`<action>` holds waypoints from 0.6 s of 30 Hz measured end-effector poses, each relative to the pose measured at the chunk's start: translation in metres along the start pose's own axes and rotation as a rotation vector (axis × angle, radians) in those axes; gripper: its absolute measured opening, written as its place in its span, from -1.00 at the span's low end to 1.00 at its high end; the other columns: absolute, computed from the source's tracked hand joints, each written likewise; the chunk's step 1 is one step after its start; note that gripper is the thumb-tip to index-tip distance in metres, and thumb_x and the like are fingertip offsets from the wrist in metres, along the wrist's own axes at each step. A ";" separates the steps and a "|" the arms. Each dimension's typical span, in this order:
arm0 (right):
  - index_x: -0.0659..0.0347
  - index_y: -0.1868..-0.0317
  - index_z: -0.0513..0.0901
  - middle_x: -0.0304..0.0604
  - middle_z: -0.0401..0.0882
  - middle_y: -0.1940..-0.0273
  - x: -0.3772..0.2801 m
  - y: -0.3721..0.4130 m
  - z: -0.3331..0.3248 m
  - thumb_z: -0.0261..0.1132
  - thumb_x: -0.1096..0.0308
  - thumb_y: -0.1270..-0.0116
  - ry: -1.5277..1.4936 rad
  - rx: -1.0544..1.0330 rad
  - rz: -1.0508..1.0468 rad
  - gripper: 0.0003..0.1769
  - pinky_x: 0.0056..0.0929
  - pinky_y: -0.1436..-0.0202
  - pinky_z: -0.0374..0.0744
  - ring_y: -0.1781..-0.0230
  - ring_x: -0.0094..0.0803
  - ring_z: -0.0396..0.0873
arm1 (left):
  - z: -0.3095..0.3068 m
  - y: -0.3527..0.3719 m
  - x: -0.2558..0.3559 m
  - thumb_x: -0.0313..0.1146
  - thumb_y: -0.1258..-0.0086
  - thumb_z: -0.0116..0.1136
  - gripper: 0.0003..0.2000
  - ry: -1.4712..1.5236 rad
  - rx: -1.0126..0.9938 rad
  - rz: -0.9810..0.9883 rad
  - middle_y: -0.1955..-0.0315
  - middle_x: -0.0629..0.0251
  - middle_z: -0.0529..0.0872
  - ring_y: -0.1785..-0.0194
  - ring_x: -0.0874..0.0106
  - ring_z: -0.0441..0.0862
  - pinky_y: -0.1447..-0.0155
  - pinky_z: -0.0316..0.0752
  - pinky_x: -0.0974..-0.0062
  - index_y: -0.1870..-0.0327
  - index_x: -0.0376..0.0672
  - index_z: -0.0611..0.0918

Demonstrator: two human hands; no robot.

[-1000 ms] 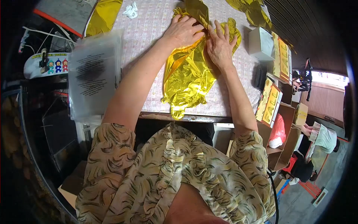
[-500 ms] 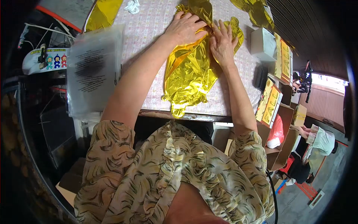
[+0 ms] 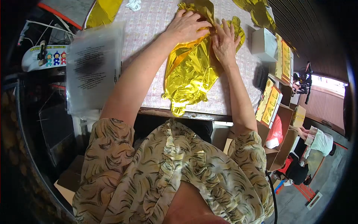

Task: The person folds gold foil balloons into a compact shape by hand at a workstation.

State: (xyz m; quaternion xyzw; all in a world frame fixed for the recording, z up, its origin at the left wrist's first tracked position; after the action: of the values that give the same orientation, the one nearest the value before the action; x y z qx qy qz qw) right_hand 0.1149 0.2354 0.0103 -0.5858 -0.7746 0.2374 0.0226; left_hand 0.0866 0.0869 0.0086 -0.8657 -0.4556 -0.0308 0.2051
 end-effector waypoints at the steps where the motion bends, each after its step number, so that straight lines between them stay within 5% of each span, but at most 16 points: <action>1: -0.11 -0.44 0.57 -0.12 0.27 -0.61 0.002 -0.001 0.001 0.20 0.31 -0.49 -0.018 -0.003 0.006 -0.48 0.56 -0.56 -0.06 -0.65 0.12 0.11 | -0.001 0.000 0.001 0.10 -0.58 0.05 -0.62 -0.016 0.013 0.012 -0.08 0.29 0.67 -0.29 0.28 0.51 -0.54 0.15 0.14 -0.29 0.30 0.68; 8: -0.10 -0.42 0.60 -0.09 0.29 -0.60 0.007 -0.010 0.004 0.17 0.33 -0.50 -0.054 0.000 -0.022 -0.50 0.51 -0.55 -0.05 -0.63 0.16 0.12 | 0.004 0.000 -0.001 0.09 -0.60 0.01 -0.62 -0.048 -0.090 -0.060 -0.12 0.30 0.66 -0.30 0.28 0.50 -0.51 0.16 0.14 -0.31 0.35 0.68; 11: -0.10 -0.39 0.62 -0.11 0.29 -0.59 0.009 -0.011 0.007 0.16 0.34 -0.49 -0.030 -0.044 -0.004 -0.51 0.52 -0.54 -0.05 -0.63 0.17 0.11 | -0.002 0.002 0.001 0.08 -0.61 0.01 -0.63 -0.036 0.054 0.017 -0.14 0.30 0.66 -0.30 0.29 0.51 -0.49 0.18 0.15 -0.31 0.37 0.69; 18: -0.13 -0.34 0.68 -0.14 0.27 -0.60 0.017 -0.011 0.013 0.18 0.34 -0.45 -0.071 -0.050 0.022 -0.52 0.69 -0.49 -0.10 -0.64 0.26 0.07 | 0.005 0.000 -0.001 0.08 -0.57 0.06 -0.65 -0.014 0.019 -0.004 -0.30 0.43 0.61 -0.40 0.29 0.49 -0.53 0.13 0.05 -0.30 0.46 0.66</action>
State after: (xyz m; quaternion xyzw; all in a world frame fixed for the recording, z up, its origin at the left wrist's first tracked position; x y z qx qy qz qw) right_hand 0.0953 0.2447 -0.0005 -0.5861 -0.7740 0.2388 -0.0221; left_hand 0.0857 0.0879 0.0040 -0.8629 -0.4591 -0.0209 0.2102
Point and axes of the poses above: each hand's wrist, its own y-axis away from the middle knuckle, its own z-axis out of the palm, x = y × z, the point moved 8 cm from there along -y, towards the middle knuckle
